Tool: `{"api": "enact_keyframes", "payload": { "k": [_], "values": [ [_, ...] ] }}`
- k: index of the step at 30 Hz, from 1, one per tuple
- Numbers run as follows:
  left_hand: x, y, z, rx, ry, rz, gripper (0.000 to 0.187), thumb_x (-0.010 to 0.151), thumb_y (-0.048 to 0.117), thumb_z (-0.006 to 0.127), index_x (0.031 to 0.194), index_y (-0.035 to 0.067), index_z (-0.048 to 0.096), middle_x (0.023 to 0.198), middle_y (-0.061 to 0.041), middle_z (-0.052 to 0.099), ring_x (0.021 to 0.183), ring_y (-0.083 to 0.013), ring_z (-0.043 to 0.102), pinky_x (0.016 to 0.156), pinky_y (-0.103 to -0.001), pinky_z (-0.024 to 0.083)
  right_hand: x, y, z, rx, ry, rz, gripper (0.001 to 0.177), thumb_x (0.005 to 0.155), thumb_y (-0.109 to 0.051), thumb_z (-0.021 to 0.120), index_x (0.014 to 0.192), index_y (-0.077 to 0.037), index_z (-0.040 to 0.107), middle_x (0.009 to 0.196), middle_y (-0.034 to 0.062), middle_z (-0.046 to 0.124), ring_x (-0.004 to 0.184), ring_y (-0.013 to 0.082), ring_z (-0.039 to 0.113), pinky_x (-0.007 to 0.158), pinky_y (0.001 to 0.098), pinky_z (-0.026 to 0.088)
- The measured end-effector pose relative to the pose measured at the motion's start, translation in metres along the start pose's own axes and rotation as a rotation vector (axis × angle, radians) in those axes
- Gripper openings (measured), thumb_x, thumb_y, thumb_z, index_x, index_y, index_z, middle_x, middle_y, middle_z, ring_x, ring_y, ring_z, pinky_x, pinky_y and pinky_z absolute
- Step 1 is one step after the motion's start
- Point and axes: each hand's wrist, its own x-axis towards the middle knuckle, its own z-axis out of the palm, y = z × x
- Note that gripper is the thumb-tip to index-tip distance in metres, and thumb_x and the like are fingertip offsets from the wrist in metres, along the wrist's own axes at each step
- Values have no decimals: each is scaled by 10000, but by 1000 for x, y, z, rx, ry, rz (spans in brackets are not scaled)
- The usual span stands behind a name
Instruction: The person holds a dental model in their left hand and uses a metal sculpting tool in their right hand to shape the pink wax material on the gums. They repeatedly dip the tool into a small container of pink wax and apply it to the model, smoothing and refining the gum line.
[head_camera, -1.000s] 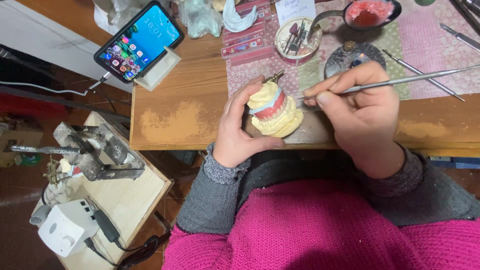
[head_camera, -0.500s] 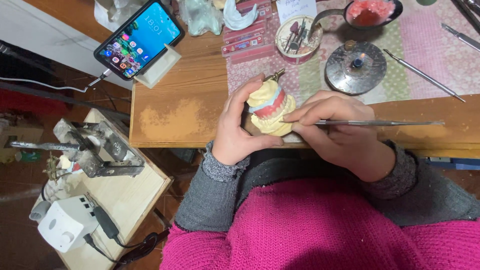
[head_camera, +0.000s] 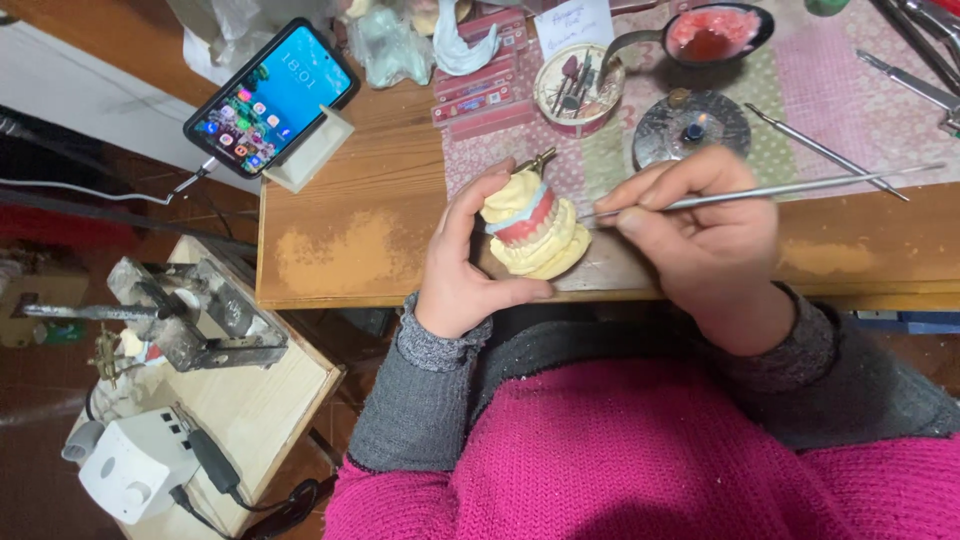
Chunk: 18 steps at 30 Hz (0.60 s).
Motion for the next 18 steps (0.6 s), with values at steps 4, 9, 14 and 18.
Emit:
{"api": "enact_keyframes", "payload": {
  "k": [4,9,14,18],
  "values": [
    [1,2,0,15,-7,-3,1067,662,285,1014,1544,59,458,1622,-171,513,1466,-264,513,1298,-399,396,-1,-2,0,-36,-56,-4,244,1006,150,631,1103,-12,477,1096,211,701,1022,187,710,935,285,599],
    [2,3,-2,26,-18,-5,1072,652,298,1011,1537,59,455,1631,-169,503,1522,-277,505,1305,-400,383,2,-12,4,-118,-71,-17,204,979,114,684,1056,-12,542,1071,165,704,990,165,708,882,253,586],
    [1,0,0,10,-4,-13,1061,661,283,1010,1542,56,465,1600,-168,506,1504,-274,498,1309,-401,384,6,-14,3,-225,-225,-100,174,936,79,734,966,-21,594,1042,162,736,923,179,719,815,277,586],
    [0,-3,-1,17,-5,0,1042,664,244,1004,1538,59,468,1618,-164,504,1489,-272,492,1313,-402,377,11,-20,7,-303,-278,-188,203,908,54,765,942,-33,585,968,136,735,895,198,735,761,280,588]
  ]
}}
